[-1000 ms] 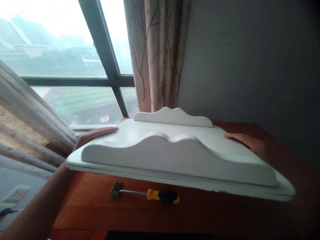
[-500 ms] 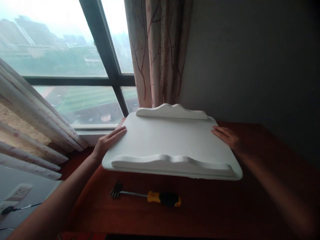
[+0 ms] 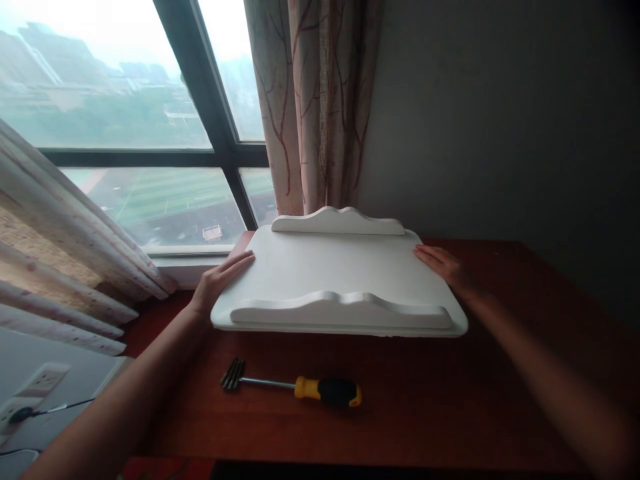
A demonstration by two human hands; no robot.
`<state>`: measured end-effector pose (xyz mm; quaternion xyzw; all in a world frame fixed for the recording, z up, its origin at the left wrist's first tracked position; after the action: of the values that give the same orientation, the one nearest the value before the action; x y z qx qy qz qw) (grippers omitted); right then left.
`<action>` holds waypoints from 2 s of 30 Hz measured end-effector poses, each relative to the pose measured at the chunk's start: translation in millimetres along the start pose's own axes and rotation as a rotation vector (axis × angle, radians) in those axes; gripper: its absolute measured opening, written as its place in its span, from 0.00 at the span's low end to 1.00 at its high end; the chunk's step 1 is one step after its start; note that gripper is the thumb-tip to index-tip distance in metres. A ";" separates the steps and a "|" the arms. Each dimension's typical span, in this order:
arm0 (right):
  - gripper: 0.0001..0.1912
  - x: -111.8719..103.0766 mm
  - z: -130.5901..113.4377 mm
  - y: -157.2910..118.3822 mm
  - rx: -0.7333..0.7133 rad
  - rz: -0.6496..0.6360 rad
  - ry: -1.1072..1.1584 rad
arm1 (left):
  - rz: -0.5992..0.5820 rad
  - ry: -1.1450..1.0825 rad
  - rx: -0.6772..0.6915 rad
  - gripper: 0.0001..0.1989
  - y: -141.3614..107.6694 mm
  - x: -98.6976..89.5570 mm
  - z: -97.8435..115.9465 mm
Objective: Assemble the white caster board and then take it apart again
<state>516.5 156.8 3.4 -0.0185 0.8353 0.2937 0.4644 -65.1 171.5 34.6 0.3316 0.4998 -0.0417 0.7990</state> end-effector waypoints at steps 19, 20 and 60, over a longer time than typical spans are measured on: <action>0.17 -42.1 -61.8 -37.6 0.251 0.304 0.046 | 0.133 -0.273 -0.418 0.20 -24.2 -37.9 30.3; 0.17 -41.8 -72.1 -44.8 0.296 0.303 0.103 | 0.150 -0.317 -0.438 0.19 -31.8 -39.3 41.2; 0.15 -9.3 -130.1 -101.1 0.365 0.297 0.238 | 0.244 -0.179 -0.333 0.15 -72.5 -27.6 93.9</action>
<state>453.0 4.9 14.4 0.1541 0.9167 0.1990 0.3103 -35.2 54.2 48.3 0.2484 0.3832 0.1093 0.8829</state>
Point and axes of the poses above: each hand's wrist, its own y-axis towards the middle knuckle, its own x-axis out of the palm, z = x × y, the point moved 2 cm from there along y, towards the middle knuckle, and after that the axes turned 6 degrees about y, right-handed, at the moved point
